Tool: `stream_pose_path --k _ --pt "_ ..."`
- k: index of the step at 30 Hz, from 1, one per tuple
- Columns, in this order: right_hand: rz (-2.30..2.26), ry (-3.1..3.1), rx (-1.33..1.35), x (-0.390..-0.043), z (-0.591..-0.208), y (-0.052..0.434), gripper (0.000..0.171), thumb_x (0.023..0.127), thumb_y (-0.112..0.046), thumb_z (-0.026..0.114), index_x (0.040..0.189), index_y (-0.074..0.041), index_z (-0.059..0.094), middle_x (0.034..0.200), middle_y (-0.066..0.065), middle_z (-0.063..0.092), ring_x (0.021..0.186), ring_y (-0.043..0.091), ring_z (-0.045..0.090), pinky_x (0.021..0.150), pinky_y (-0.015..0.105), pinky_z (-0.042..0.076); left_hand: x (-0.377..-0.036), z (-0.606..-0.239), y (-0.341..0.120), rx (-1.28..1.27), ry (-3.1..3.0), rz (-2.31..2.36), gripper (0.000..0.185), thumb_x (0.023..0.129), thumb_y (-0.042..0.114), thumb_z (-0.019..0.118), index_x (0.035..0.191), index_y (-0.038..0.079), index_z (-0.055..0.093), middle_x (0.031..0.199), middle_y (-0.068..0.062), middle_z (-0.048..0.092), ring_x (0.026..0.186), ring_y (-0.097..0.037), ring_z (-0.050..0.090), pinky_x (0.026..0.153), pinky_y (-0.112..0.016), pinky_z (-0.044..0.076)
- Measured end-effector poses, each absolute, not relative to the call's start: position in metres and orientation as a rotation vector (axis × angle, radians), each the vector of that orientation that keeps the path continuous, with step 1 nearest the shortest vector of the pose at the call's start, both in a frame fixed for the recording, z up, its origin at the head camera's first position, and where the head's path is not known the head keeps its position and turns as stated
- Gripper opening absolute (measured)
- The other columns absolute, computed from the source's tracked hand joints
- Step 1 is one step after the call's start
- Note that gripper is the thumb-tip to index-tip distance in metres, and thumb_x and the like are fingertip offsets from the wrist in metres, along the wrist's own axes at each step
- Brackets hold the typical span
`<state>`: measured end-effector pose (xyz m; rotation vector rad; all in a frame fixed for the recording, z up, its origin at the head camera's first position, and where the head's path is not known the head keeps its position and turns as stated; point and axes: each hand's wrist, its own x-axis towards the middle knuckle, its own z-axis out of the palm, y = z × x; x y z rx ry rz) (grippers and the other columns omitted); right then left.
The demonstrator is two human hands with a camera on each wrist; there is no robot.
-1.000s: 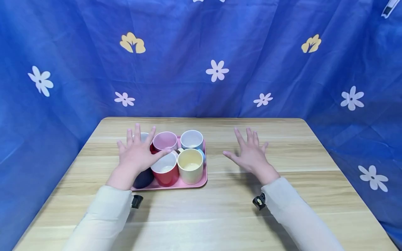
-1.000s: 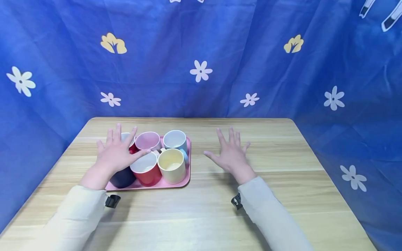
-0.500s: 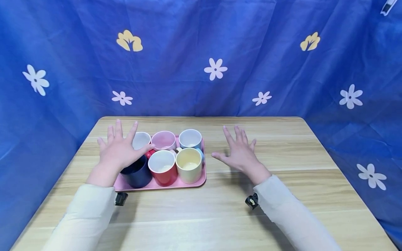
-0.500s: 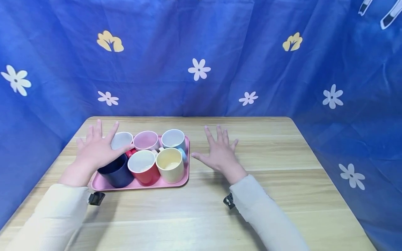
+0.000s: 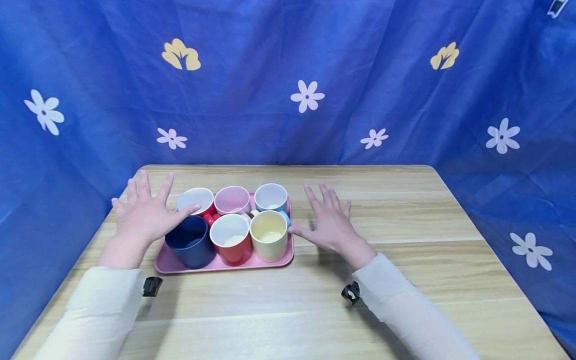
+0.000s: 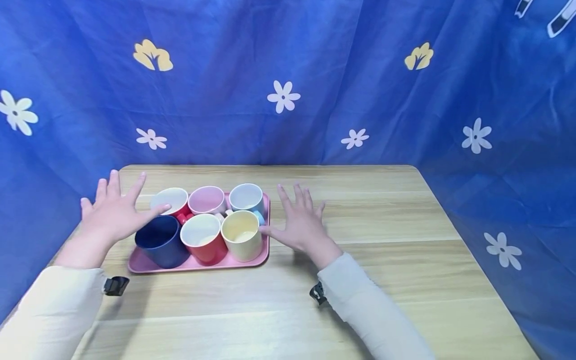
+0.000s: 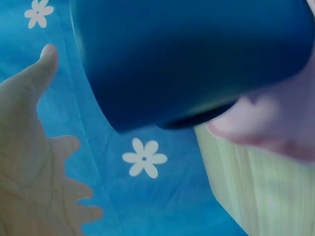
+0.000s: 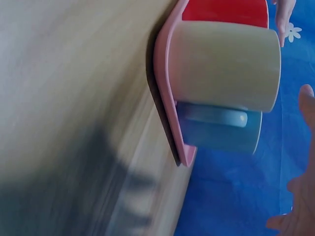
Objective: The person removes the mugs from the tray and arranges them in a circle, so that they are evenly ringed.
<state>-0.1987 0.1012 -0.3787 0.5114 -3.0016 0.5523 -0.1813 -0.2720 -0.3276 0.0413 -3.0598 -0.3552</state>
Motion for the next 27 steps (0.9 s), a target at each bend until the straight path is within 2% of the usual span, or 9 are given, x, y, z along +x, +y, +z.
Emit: stream_pose_path --k 5,14,19,27 --pt "0.555 -3.005 0.539 -0.195 -0.384 0.095 0.108 0.072 -0.084 0.048 0.154 -0.030 0.006 0.157 0.013 0.003 0.142 0.037 0.004 0.102 0.075 0.003 -0.178 -0.329 -0.286 0.096 -3.065 -0.355 0.098 0.084 0.077 0.039 0.154 0.016 0.006 0.146 -0.035 -0.019 0.129 -0.056 -0.019 0.091 -0.082 -0.007" --pt "0.627 -2.974 0.591 -0.188 -0.396 0.085 0.107 0.071 -0.084 0.051 0.154 -0.031 0.010 0.157 0.014 0.009 0.140 0.040 0.013 0.102 0.075 0.009 -0.172 -0.342 -0.312 0.165 -3.087 -0.415 0.102 0.082 0.077 0.042 0.153 0.018 -0.002 0.143 -0.034 -0.026 0.127 -0.055 -0.025 0.088 -0.081 -0.013" --pt "0.662 -2.944 0.613 -0.185 -0.402 0.081 0.106 0.070 -0.082 0.054 0.154 -0.032 0.011 0.156 0.014 0.013 0.138 0.041 0.017 0.102 0.073 0.016 -0.167 -0.354 -0.326 0.186 -3.092 -0.431 0.100 0.084 0.076 0.041 0.153 0.019 -0.004 0.142 -0.035 -0.027 0.126 -0.056 -0.026 0.087 -0.083 -0.011" --pt "0.702 -2.900 0.653 -0.180 -0.410 0.075 0.108 0.072 -0.076 0.059 0.155 -0.026 0.011 0.152 0.018 0.020 0.136 0.039 0.023 0.106 0.066 0.020 -0.160 -0.373 -0.339 0.157 -3.125 -0.423 0.092 0.089 0.071 0.037 0.152 0.018 -0.006 0.141 -0.035 -0.027 0.125 -0.060 -0.021 0.086 -0.085 -0.005"
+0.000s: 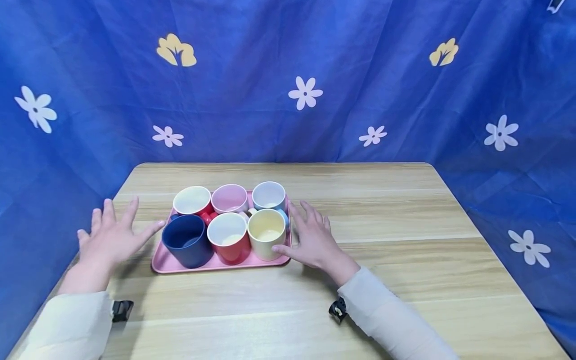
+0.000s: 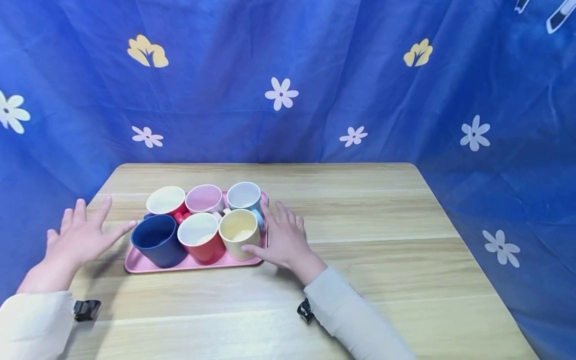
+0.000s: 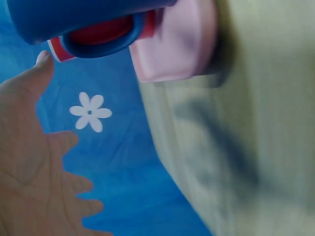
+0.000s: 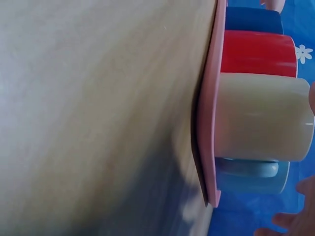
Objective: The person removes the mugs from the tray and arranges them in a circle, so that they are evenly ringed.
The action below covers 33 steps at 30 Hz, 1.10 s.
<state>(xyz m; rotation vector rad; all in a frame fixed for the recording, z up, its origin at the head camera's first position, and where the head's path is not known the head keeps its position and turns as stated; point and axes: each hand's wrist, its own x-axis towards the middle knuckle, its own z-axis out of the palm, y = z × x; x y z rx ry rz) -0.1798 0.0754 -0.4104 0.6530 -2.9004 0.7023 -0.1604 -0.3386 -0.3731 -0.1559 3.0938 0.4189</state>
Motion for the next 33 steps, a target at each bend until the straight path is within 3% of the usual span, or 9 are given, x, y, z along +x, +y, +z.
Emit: stream_pose_path --k 8,17,23,31,33 --pt "0.786 -2.833 0.670 -0.176 -0.418 0.071 0.110 0.072 -0.070 0.066 0.155 -0.025 0.011 0.143 0.018 0.034 0.130 0.033 0.032 0.105 0.054 0.030 -0.161 -0.390 -0.345 -0.131 3.063 0.466 0.096 0.089 0.069 0.042 0.153 0.013 -0.002 0.144 -0.041 -0.012 0.128 -0.061 -0.009 0.091 -0.082 0.004" --pt "0.941 -2.783 0.645 -0.174 -0.424 0.063 0.106 0.070 -0.063 0.073 0.152 -0.015 0.026 0.132 0.016 0.039 0.121 0.030 0.039 0.102 0.046 0.038 -0.162 -0.400 -0.350 -0.017 3.080 0.610 0.101 0.085 0.057 0.063 0.151 0.002 0.009 0.144 -0.040 0.012 0.127 -0.060 0.017 0.094 -0.075 0.021" --pt "1.072 -2.758 0.613 -0.173 -0.429 0.058 0.106 0.069 -0.059 0.077 0.150 -0.012 0.029 0.129 0.012 0.040 0.116 0.025 0.040 0.099 0.041 0.042 -0.163 -0.409 -0.353 -0.015 3.092 0.675 0.101 0.080 0.049 0.073 0.149 -0.002 0.019 0.130 -0.043 0.035 0.116 -0.061 0.033 0.090 -0.071 0.032" --pt "1.183 -2.705 0.559 -0.172 -0.431 0.052 0.102 0.068 -0.053 0.081 0.147 -0.007 0.035 0.123 0.013 0.042 0.112 0.024 0.045 0.099 0.040 0.044 -0.164 -0.417 -0.356 -0.007 3.008 0.848 0.086 0.083 0.037 0.074 0.141 -0.010 0.033 0.124 -0.033 0.050 0.112 -0.050 0.048 0.093 -0.067 0.031" --pt "1.219 -2.689 0.535 -0.171 -0.430 0.049 0.101 0.067 -0.052 0.082 0.145 -0.008 0.037 0.122 0.014 0.041 0.110 0.023 0.046 0.098 0.040 0.044 -0.164 -0.419 -0.357 -0.001 2.989 0.904 0.078 0.084 0.032 0.074 0.138 -0.012 0.038 0.121 -0.031 0.053 0.108 -0.040 0.057 0.094 -0.065 0.032"
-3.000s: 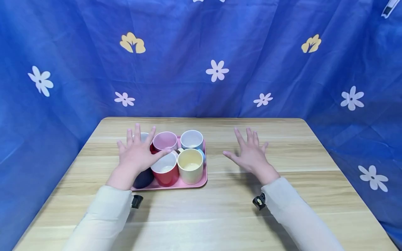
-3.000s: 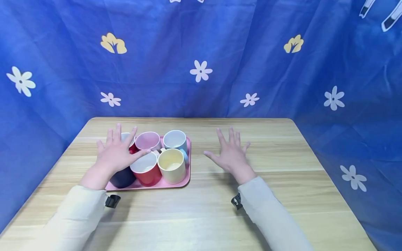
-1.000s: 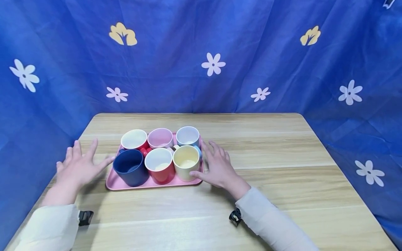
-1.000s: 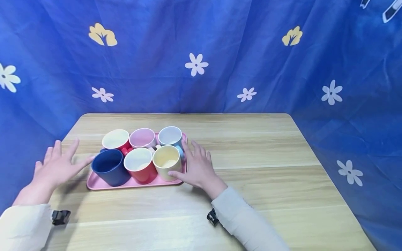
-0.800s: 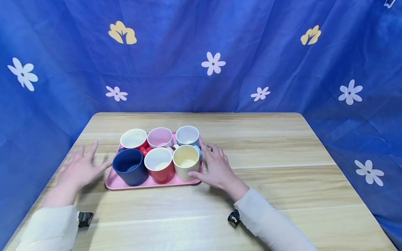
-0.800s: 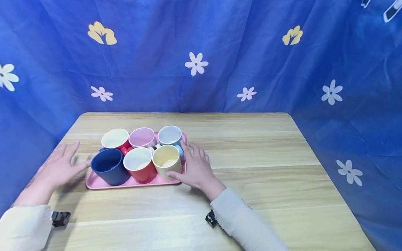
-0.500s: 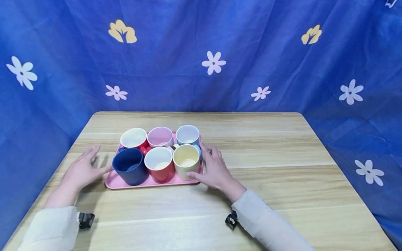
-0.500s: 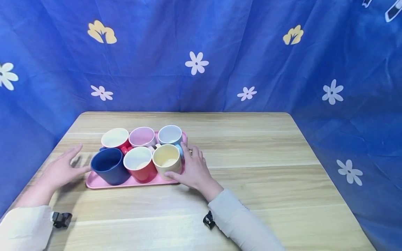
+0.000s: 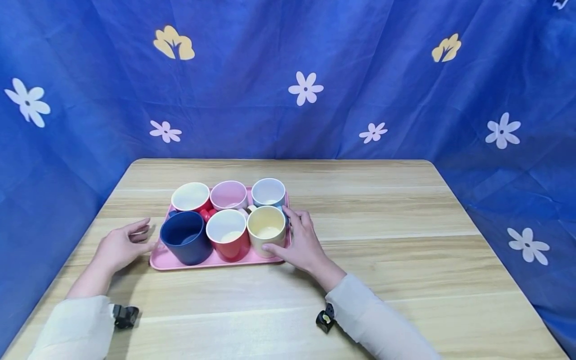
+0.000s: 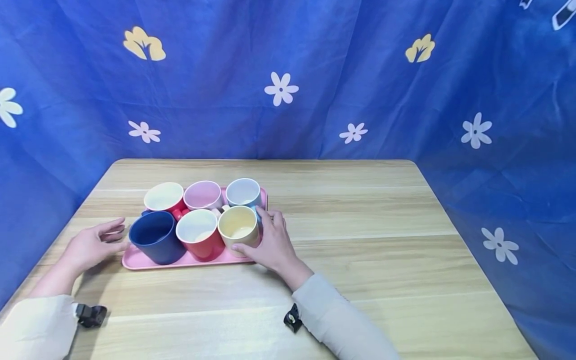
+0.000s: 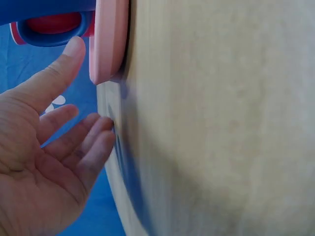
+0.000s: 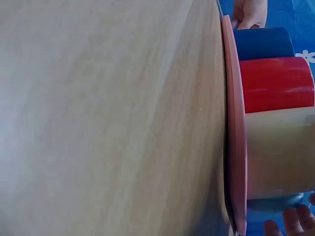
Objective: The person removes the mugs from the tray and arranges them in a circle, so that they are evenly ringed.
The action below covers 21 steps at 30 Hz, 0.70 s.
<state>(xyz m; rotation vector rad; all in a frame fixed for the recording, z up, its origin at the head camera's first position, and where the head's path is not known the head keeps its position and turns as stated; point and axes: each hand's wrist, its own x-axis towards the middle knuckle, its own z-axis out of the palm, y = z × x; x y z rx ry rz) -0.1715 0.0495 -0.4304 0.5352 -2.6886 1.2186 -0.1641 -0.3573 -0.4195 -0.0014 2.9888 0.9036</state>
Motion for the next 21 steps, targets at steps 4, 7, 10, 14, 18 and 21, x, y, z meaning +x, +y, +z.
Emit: stream_pose_path --k 4,7,10,14,18,21 --pt "1.291 -2.635 0.519 -0.170 -0.431 0.045 0.096 0.066 -0.045 0.086 0.143 -0.008 0.041 0.120 0.013 0.040 0.109 0.023 0.047 0.098 0.039 0.045 -0.164 -0.425 -0.359 -0.011 2.961 0.983 0.067 0.084 0.025 0.075 0.133 -0.012 0.046 0.118 -0.027 0.058 0.086 0.000 0.063 0.094 -0.054 0.040" --pt "1.330 -2.606 0.512 -0.169 -0.431 0.042 0.094 0.065 -0.042 0.087 0.141 -0.009 0.042 0.119 0.011 0.041 0.108 0.022 0.047 0.098 0.039 0.044 -0.164 -0.429 -0.360 -0.015 2.950 1.018 0.063 0.083 0.021 0.076 0.130 -0.012 0.050 0.115 -0.025 0.061 0.077 0.016 0.053 0.087 -0.025 0.045" --pt "1.357 -2.593 0.501 -0.169 -0.431 0.039 0.093 0.065 -0.042 0.087 0.141 -0.009 0.043 0.120 0.011 0.041 0.109 0.022 0.047 0.099 0.039 0.044 -0.164 -0.432 -0.361 -0.024 2.939 1.057 0.061 0.082 0.021 0.077 0.127 -0.012 0.053 0.110 -0.023 0.064 0.075 0.016 0.053 0.068 -0.005 0.037" --pt "1.374 -2.599 0.464 -0.170 -0.431 0.035 0.095 0.065 -0.044 0.087 0.140 -0.008 0.042 0.120 0.010 0.041 0.109 0.022 0.047 0.098 0.039 0.044 -0.163 -0.435 -0.361 -0.053 2.898 1.162 0.062 0.080 0.024 0.079 0.125 -0.011 0.055 0.104 -0.015 0.069 0.076 0.016 0.053 0.066 -0.003 0.039" --pt "1.388 -2.607 0.415 -0.170 -0.430 0.033 0.094 0.064 -0.046 0.086 0.138 -0.008 0.043 0.118 0.009 0.041 0.108 0.021 0.047 0.097 0.038 0.045 -0.163 -0.437 -0.361 -0.066 2.843 1.277 0.062 0.080 0.025 0.079 0.124 -0.011 0.056 0.097 0.003 0.070 0.080 0.016 0.053 0.067 -0.005 0.045" --pt "1.394 -2.613 0.395 -0.170 -0.429 0.031 0.094 0.063 -0.048 0.086 0.137 -0.008 0.044 0.116 0.007 0.041 0.107 0.020 0.047 0.096 0.037 0.045 -0.164 -0.439 -0.361 -0.071 2.784 1.365 0.061 0.081 0.022 0.079 0.125 -0.013 0.054 0.093 0.012 0.069 0.080 0.012 0.055 0.067 -0.008 0.049"
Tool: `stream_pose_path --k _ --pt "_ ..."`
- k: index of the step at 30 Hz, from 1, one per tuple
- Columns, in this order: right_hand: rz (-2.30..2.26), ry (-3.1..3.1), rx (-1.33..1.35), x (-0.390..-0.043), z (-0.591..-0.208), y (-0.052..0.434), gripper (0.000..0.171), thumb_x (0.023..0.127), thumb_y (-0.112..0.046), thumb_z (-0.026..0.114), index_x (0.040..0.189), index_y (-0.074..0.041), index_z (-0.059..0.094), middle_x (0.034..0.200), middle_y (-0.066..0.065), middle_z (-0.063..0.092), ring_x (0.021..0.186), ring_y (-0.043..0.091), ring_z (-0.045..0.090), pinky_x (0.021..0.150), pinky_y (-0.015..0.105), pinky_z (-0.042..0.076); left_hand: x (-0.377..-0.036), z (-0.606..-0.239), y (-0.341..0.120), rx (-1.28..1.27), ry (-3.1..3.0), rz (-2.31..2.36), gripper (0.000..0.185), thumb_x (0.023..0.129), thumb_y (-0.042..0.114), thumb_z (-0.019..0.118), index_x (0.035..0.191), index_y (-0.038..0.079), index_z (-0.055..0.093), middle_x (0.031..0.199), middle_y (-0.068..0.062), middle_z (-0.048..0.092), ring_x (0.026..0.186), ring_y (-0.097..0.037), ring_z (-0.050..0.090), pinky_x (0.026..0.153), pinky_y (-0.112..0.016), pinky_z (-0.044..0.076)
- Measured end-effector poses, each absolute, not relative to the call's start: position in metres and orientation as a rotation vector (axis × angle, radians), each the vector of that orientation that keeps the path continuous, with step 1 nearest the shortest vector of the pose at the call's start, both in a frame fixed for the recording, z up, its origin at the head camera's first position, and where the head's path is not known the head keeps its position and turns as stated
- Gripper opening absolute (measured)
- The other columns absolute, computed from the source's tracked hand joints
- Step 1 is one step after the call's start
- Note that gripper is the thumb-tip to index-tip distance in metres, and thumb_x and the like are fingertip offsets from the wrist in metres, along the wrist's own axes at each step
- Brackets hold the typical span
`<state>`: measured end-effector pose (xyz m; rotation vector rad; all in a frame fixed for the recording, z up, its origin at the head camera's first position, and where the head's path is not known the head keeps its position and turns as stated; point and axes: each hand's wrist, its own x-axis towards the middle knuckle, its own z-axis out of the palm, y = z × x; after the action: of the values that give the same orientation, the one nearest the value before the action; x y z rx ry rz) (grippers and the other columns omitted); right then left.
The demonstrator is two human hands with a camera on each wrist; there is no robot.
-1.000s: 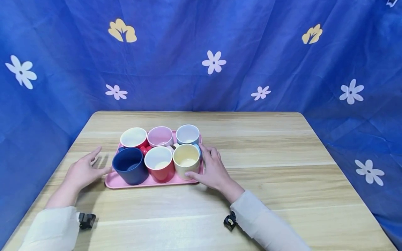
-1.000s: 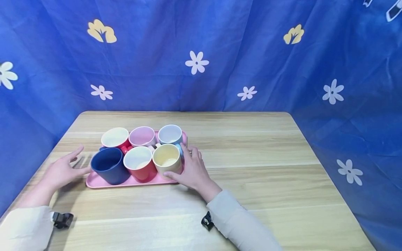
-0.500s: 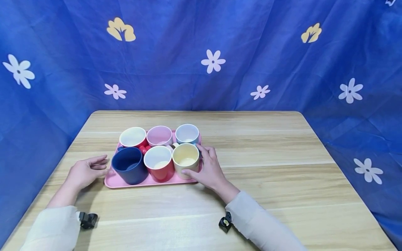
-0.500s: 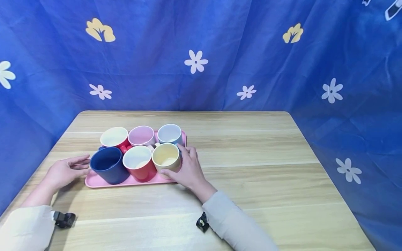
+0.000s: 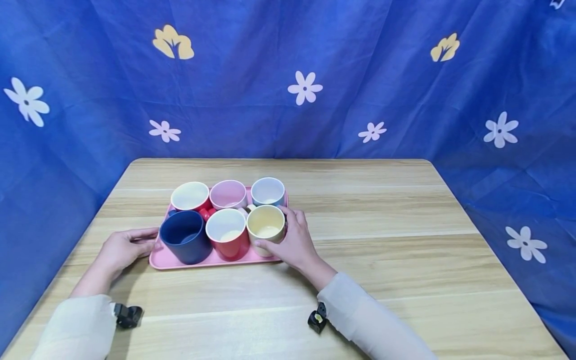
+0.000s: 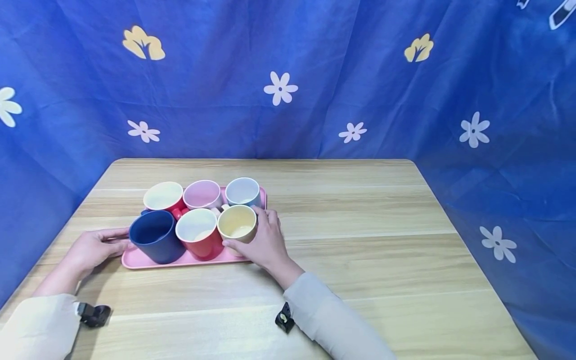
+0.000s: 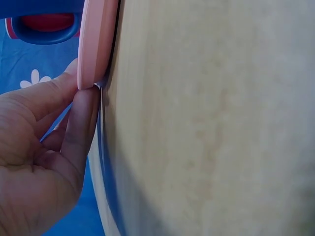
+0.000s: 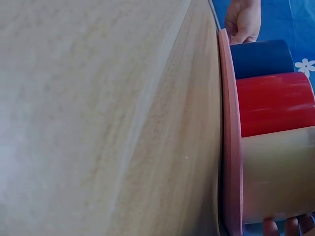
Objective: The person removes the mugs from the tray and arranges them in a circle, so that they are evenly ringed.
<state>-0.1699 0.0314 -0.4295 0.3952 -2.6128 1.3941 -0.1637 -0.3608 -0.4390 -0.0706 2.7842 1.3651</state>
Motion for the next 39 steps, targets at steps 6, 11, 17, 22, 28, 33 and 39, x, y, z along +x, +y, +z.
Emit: stream_pose_path --k 6,11,17,22,28,33,39 --pt "1.424 -2.615 0.355 -0.171 -0.427 0.029 0.094 0.059 -0.047 0.089 0.136 -0.010 0.048 0.112 0.005 0.042 0.104 0.019 0.047 0.095 0.035 0.045 -0.164 -0.442 -0.361 -0.077 2.693 1.510 0.055 0.081 0.016 0.078 0.123 -0.014 0.056 0.089 0.020 0.065 0.080 0.008 0.059 0.068 -0.012 0.053" --pt "1.455 -2.587 0.331 -0.172 -0.427 0.028 0.092 0.057 -0.045 0.090 0.132 -0.009 0.051 0.112 0.004 0.043 0.104 0.019 0.048 0.093 0.035 0.046 -0.162 -0.442 -0.362 -0.077 2.610 1.627 0.031 0.082 0.011 0.076 0.112 0.014 0.069 0.087 0.021 0.065 0.080 0.006 0.060 0.069 -0.013 0.053" --pt "1.409 -2.536 0.343 -0.174 -0.429 0.027 0.089 0.055 -0.043 0.091 0.127 -0.007 0.054 0.111 0.004 0.048 0.103 0.019 0.049 0.090 0.035 0.048 -0.161 -0.443 -0.360 -0.115 2.568 1.638 0.040 0.085 0.007 0.073 0.122 0.000 0.063 0.088 0.020 0.065 0.080 0.004 0.061 0.071 -0.015 0.054" --pt "1.386 -2.516 0.345 -0.175 -0.431 0.027 0.089 0.053 -0.043 0.092 0.125 -0.007 0.054 0.112 0.003 0.050 0.103 0.018 0.050 0.089 0.034 0.048 -0.162 -0.443 -0.360 -0.099 2.585 1.634 0.041 0.084 0.007 0.073 0.123 -0.002 0.061 0.088 0.020 0.065 0.080 0.005 0.061 0.070 -0.015 0.054" --pt "1.397 -2.490 0.380 -0.172 -0.429 0.031 0.088 0.052 -0.042 0.092 0.124 -0.006 0.055 0.112 0.002 0.051 0.101 0.017 0.051 0.088 0.033 0.049 -0.163 -0.444 -0.362 -0.093 2.575 1.670 0.028 0.083 0.009 0.074 0.108 0.022 0.069 0.087 0.020 0.066 0.080 0.005 0.060 0.070 -0.014 0.053" --pt "1.415 -2.468 0.395 -0.172 -0.423 0.037 0.086 0.052 -0.039 0.093 0.122 -0.007 0.056 0.113 0.002 0.051 0.101 0.016 0.051 0.087 0.032 0.049 -0.164 -0.446 -0.363 -0.100 2.521 1.723 0.031 0.082 0.006 0.075 0.100 0.031 0.070 0.087 0.019 0.066 0.080 0.005 0.061 0.070 -0.015 0.054" --pt "1.471 -2.446 0.408 -0.170 -0.407 0.046 0.082 0.053 -0.035 0.093 0.121 -0.007 0.057 0.113 0.003 0.052 0.101 0.017 0.052 0.085 0.032 0.051 -0.164 -0.445 -0.363 -0.118 2.470 1.764 0.034 0.082 0.006 0.076 0.094 0.037 0.069 0.087 0.018 0.067 0.080 0.004 0.062 0.070 -0.016 0.054"
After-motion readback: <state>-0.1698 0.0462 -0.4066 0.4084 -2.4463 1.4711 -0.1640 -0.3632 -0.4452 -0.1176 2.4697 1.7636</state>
